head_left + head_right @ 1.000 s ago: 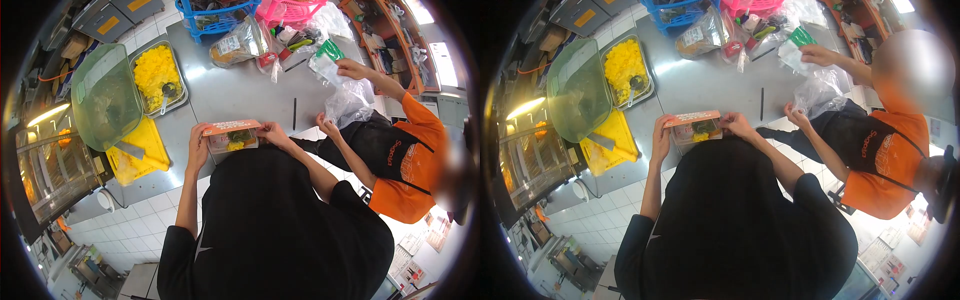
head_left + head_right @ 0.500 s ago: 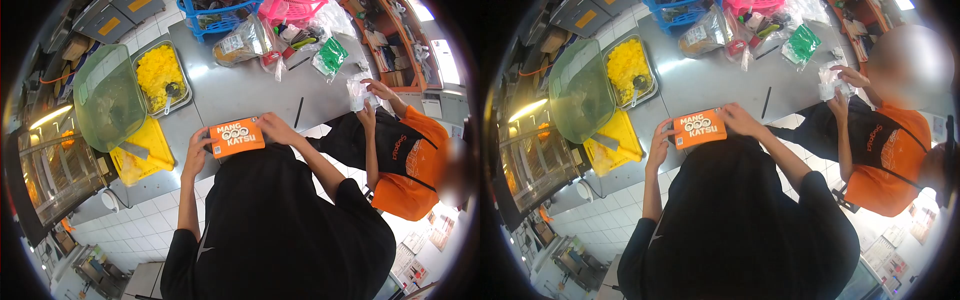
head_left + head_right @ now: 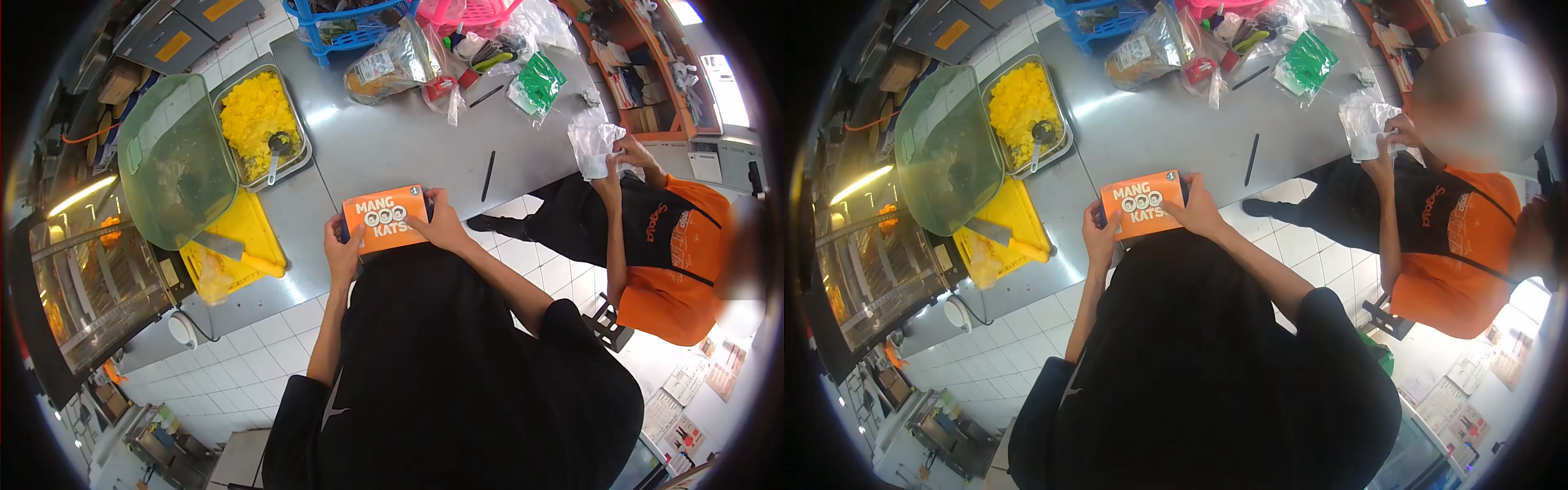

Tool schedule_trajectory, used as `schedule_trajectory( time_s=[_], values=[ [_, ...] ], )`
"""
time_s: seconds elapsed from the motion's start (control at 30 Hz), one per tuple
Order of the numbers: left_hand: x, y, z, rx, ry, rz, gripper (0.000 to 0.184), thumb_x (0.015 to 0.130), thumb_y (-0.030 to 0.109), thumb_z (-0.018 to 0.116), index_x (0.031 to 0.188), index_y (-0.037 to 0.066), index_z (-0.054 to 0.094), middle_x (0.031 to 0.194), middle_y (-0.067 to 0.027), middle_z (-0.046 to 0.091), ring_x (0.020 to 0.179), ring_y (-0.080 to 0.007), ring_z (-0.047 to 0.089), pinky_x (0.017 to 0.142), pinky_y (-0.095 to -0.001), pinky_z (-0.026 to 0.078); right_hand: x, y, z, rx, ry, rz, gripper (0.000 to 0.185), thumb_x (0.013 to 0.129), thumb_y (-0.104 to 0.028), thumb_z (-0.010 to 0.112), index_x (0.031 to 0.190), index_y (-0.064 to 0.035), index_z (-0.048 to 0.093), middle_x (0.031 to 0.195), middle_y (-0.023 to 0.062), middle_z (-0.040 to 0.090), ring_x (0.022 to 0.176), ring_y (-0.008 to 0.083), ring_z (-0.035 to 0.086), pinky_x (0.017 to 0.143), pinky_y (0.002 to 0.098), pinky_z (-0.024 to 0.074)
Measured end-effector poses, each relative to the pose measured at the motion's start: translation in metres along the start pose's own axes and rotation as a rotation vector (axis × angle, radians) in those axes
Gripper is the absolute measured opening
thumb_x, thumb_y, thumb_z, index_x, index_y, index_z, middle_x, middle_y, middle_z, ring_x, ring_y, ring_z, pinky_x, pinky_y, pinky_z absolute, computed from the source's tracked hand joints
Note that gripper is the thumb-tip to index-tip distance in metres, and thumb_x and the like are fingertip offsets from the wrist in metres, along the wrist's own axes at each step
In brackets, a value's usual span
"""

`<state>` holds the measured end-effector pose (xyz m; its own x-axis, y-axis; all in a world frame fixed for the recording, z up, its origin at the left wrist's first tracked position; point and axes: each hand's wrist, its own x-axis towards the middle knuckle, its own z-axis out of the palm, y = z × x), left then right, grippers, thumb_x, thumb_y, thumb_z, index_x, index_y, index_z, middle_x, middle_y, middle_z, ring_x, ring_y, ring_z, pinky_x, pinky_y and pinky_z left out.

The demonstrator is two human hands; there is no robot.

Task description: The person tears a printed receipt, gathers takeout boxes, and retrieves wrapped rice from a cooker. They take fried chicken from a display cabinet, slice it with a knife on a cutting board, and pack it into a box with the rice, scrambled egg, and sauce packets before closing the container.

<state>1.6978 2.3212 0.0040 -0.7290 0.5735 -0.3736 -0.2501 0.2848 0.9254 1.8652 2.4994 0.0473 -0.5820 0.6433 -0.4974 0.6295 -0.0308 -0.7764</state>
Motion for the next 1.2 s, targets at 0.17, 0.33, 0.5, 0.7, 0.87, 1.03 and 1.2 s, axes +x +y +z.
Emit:
schedule_trajectory(
  time_s=[0.17, 0.33, 0.5, 0.7, 0.87, 1.03, 1.2],
  values=[
    [-0.001, 0.023, -0.008, 0.259, 0.016, -0.02, 0.06, 0.083, 0.028, 0.082, 0.126, -0.004, 0.056, 0.118, -0.0135, 0.064, 0.104, -0.0183, 0.06, 0.092, -0.0329, 0.049, 0.002, 0.018, 0.012, -0.253, 0.287, -0.207, 0.086, 0.075, -0.035, 0.087, 0.134, 0.0068, 0.04, 0.118, 0.0255, 0.059, 0.105, 0.0366, 0.063, 0.093, 0.0419, 0.0514],
    [-0.006, 0.038, -0.011, 0.274, -0.037, -0.1, 0.053, 0.086, 0.033, 0.078, 0.121, -0.004, 0.062, 0.119, -0.0159, 0.066, 0.108, -0.0205, 0.063, 0.089, -0.0332, 0.051, -0.002, 0.0, 0.002, -0.051, 0.214, -0.041, 0.087, 0.072, -0.036, 0.09, 0.134, 0.0044, 0.045, 0.12, 0.0242, 0.063, 0.105, 0.0313, 0.066, 0.09, 0.0401, 0.053],
    [-0.002, 0.007, -0.018, 0.346, -0.135, 0.094, 0.044, 0.103, 0.033, 0.054, 0.129, -0.003, 0.061, 0.127, -0.0209, 0.063, 0.115, -0.0293, 0.062, 0.095, -0.0369, 0.049, -0.007, -0.02, -0.004, -0.017, 0.234, 0.043, 0.084, 0.074, -0.033, 0.087, 0.133, 0.0067, 0.043, 0.113, 0.0241, 0.066, 0.101, 0.0342, 0.068, 0.088, 0.0414, 0.0539],
    [-0.006, 0.018, -0.013, 0.474, -0.171, 0.131, 0.045, 0.108, 0.03, 0.038, 0.136, 0.0, 0.057, 0.132, -0.0247, 0.057, 0.118, -0.0379, 0.059, 0.101, -0.0415, 0.046, -0.004, -0.001, 0.013, -0.216, 0.263, -0.124, 0.054, 0.09, -0.024, 0.066, 0.129, 0.0088, 0.047, 0.103, 0.0273, 0.068, 0.095, 0.0419, 0.068, 0.084, 0.0472, 0.0531],
    [-0.002, 0.009, -0.013, 0.606, -0.178, 0.201, 0.045, 0.107, 0.028, 0.037, 0.137, 0.0, 0.056, 0.128, -0.0254, 0.057, 0.117, -0.0418, 0.055, 0.102, -0.0455, 0.044, -0.007, 0.004, 0.042, -0.659, 0.394, -0.111, 0.048, 0.099, -0.036, 0.052, 0.118, 0.0078, 0.052, 0.106, 0.0233, 0.058, 0.098, 0.0392, 0.058, 0.084, 0.0515, 0.0464],
    [0.001, -0.006, -0.012, 0.682, -0.217, 0.202, 0.044, 0.106, 0.026, 0.038, 0.136, -0.002, 0.055, 0.125, -0.0287, 0.055, 0.115, -0.0431, 0.054, 0.101, -0.0465, 0.043, 0.002, 0.016, 0.044, -0.545, 0.287, -0.037, 0.06, 0.1, -0.052, 0.048, 0.118, 0.0056, 0.05, 0.122, 0.0246, 0.049, 0.113, 0.0409, 0.05, 0.091, 0.0574, 0.0412],
    [-0.003, 0.007, -0.016, 0.839, -0.096, 0.332, 0.051, 0.1, 0.03, 0.052, 0.141, 0.0, 0.046, 0.139, -0.0288, 0.044, 0.127, -0.0451, 0.045, 0.105, -0.0502, 0.04, -0.015, -0.003, 0.031, -0.635, 0.395, -0.351, 0.074, 0.089, -0.053, 0.062, 0.127, 0.0083, 0.045, 0.144, 0.0306, 0.037, 0.136, 0.0459, 0.036, 0.104, 0.0618, 0.0335]
  ],
)
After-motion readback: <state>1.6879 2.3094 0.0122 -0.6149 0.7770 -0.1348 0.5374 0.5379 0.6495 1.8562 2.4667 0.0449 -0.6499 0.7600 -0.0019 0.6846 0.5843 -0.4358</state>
